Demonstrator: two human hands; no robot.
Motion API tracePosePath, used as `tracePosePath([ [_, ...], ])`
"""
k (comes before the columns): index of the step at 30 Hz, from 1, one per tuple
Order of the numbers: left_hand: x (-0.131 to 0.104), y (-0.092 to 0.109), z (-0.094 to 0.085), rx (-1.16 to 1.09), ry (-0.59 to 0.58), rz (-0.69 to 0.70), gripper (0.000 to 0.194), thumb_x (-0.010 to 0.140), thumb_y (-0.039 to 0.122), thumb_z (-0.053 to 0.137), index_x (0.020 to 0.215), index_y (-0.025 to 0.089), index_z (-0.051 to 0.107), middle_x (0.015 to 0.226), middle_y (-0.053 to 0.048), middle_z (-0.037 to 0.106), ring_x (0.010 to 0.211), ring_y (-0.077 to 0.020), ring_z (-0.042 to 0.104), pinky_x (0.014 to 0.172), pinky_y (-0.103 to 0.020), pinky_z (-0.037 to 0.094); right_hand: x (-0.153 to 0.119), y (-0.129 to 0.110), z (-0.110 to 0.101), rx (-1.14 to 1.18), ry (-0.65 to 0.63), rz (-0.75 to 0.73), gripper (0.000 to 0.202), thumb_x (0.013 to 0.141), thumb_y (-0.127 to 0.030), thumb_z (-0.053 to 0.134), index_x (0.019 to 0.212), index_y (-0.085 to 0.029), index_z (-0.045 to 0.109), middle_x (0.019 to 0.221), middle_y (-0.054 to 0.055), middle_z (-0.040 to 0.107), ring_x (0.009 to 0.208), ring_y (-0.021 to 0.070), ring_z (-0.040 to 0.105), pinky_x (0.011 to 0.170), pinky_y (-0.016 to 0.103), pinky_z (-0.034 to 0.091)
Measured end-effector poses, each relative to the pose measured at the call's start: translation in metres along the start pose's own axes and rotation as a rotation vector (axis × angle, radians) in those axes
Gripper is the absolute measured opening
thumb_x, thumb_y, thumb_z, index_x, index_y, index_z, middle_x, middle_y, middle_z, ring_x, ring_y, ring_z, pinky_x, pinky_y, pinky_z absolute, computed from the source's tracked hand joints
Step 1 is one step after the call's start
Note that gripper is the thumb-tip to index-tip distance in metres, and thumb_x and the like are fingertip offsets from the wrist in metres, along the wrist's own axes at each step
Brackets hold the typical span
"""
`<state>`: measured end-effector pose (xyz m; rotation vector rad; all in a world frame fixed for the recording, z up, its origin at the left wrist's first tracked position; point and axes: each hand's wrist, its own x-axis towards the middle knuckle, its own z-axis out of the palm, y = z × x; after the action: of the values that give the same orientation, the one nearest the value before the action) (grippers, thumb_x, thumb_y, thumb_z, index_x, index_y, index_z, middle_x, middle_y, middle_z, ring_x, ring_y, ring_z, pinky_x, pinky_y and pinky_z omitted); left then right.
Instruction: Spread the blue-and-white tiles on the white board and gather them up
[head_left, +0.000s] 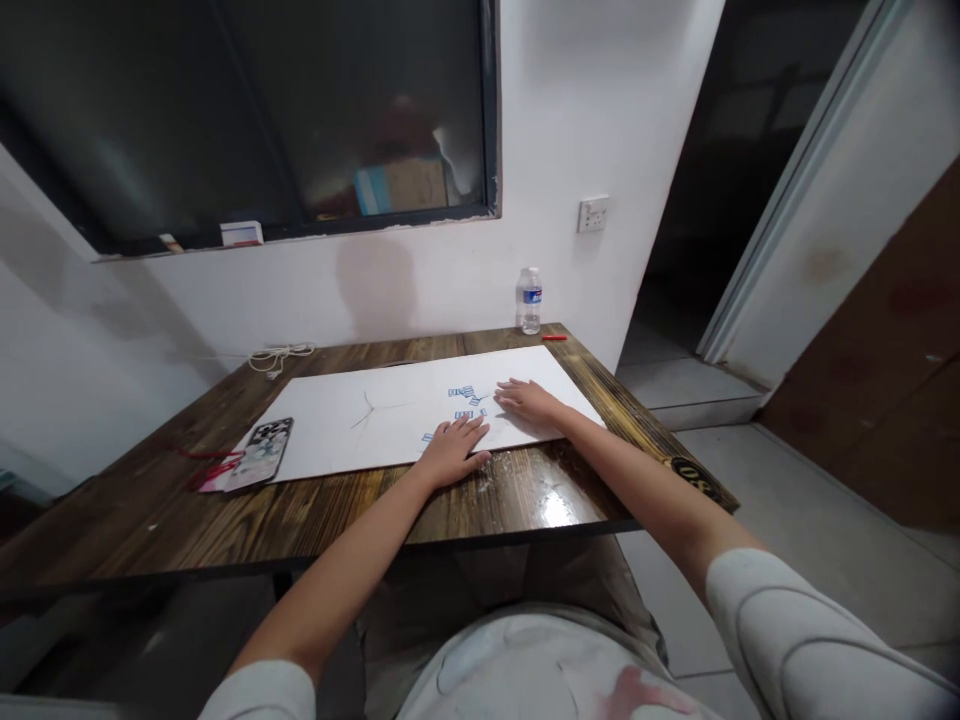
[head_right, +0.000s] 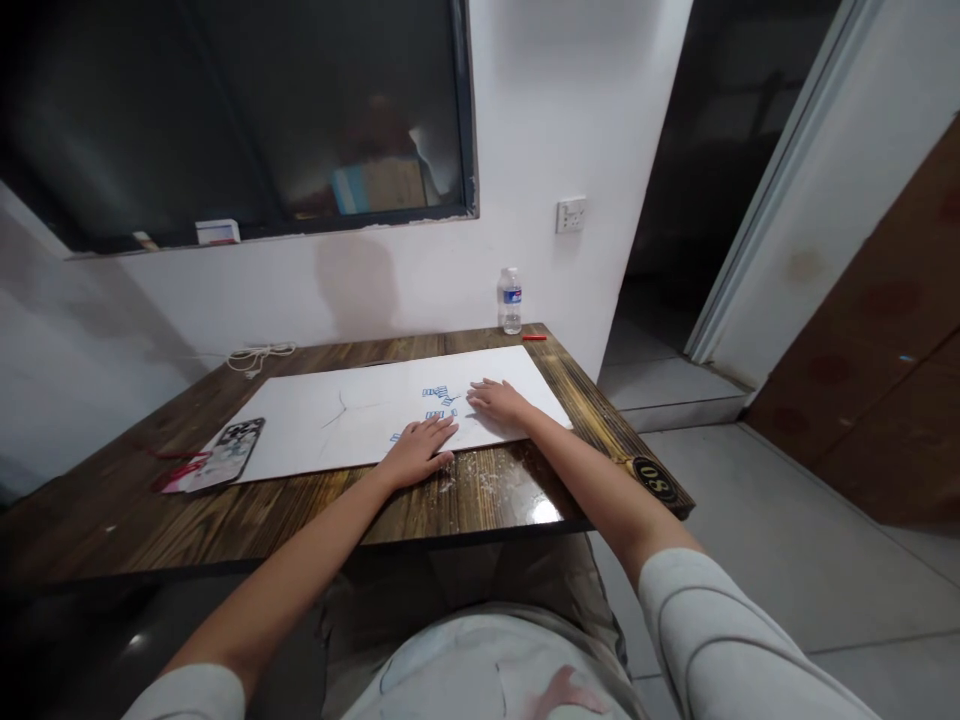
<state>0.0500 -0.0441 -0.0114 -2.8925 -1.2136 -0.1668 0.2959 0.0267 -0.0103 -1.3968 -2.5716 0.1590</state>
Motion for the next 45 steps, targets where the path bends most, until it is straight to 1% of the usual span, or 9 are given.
tracePosePath([
  [8,-0.001,-0.002,0.001,-0.007,0.003,0.002,0.063,0.091,0.063,0.025,0.146,0.031,0.031,0.153,-0.004,0.031,0.141,-0.0283,0.024,0.108,-0.049,0.023,0.021,-0.003,0.0,0.004,0.032,0.051,0.043,0.098,-0.044,0.032,0.13,-0.026,0.053,0.144,0.007,0.046,0.136,0.029,0.034,0.104,0.054,0.031],
  [12,-0.001,-0.001,0.0,-0.014,-0.009,-0.001,0.063,0.091,0.063,0.026,0.146,0.032,0.03,0.153,-0.004,0.03,0.141,-0.0282,0.023,0.108,-0.048,0.022,0.031,-0.003,-0.004,-0.014,-0.037,0.0,0.041,0.097,-0.045,0.032,0.126,-0.029,0.056,0.143,0.005,0.047,0.135,0.0294,0.034,0.106,0.057,0.026],
  [20,-0.001,-0.001,0.0,-0.012,-0.008,0.005,0.063,0.091,0.063,0.025,0.146,0.031,0.031,0.153,-0.004,0.03,0.141,-0.0281,0.023,0.108,-0.049,0.023,0.046,-0.002,-0.004,-0.055,-0.035,0.184,0.048,0.095,-0.054,0.031,0.127,-0.029,0.056,0.145,0.008,0.044,0.136,0.0339,0.03,0.105,0.063,0.022],
  [23,-0.001,-0.001,0.001,-0.007,-0.007,0.004,0.063,0.091,0.062,0.025,0.146,0.03,0.031,0.153,-0.005,0.031,0.14,-0.028,0.024,0.108,-0.048,0.023,0.055,-0.008,0.0,-0.018,-0.024,0.064,0.049,0.096,-0.053,0.031,0.136,-0.03,0.046,0.151,0.006,0.035,0.141,0.0311,0.022,0.107,0.061,0.021],
  [25,-0.001,-0.001,0.0,-0.003,-0.009,0.003,0.063,0.091,0.062,0.025,0.146,0.03,0.032,0.153,-0.005,0.032,0.14,-0.0278,0.025,0.108,-0.048,0.023,0.059,-0.013,0.003,-0.013,-0.06,-0.031,0.048,0.095,-0.052,0.033,0.137,-0.031,0.045,0.149,0.003,0.039,0.14,0.0284,0.025,0.108,0.058,0.02],
  [28,-0.001,0.0,0.0,-0.007,-0.007,0.007,0.063,0.091,0.063,0.025,0.145,0.031,0.032,0.153,-0.005,0.032,0.14,-0.0279,0.024,0.108,-0.048,0.023,0.063,-0.02,0.007,-0.07,-0.041,0.016,0.043,0.095,-0.05,0.034,0.126,-0.029,0.055,0.138,0.005,0.053,0.137,0.0319,0.031,0.107,0.064,0.016],
  [34,-0.001,0.0,-0.001,-0.007,-0.022,0.0,0.065,0.091,0.063,0.024,0.145,0.028,0.033,0.152,-0.006,0.033,0.14,-0.0287,0.025,0.108,-0.049,0.023,0.065,-0.027,0.013,-0.074,-0.028,-0.093,0.043,0.095,-0.046,0.038,0.135,-0.031,0.047,0.146,0.003,0.043,0.139,0.0284,0.028,0.109,0.06,0.017],
  [38,-0.002,-0.001,0.0,-0.014,-0.018,0.011,0.065,0.091,0.064,0.023,0.145,0.029,0.033,0.153,-0.005,0.031,0.141,-0.0282,0.022,0.108,-0.049,0.022,0.064,-0.028,0.011,-0.11,0.02,0.021,0.043,0.095,-0.047,0.038,0.13,-0.028,0.052,0.143,0.006,0.047,0.137,0.0324,0.03,0.107,0.065,0.017],
  [45,-0.002,-0.001,0.001,-0.014,-0.019,0.012,0.066,0.091,0.065,0.022,0.145,0.029,0.032,0.153,-0.005,0.03,0.141,-0.0283,0.022,0.109,-0.049,0.021,0.06,-0.029,0.008,-0.128,0.003,0.03,0.046,0.096,-0.05,0.034,0.133,-0.028,0.049,0.147,0.006,0.041,0.139,0.032,0.025,0.108,0.063,0.014],
])
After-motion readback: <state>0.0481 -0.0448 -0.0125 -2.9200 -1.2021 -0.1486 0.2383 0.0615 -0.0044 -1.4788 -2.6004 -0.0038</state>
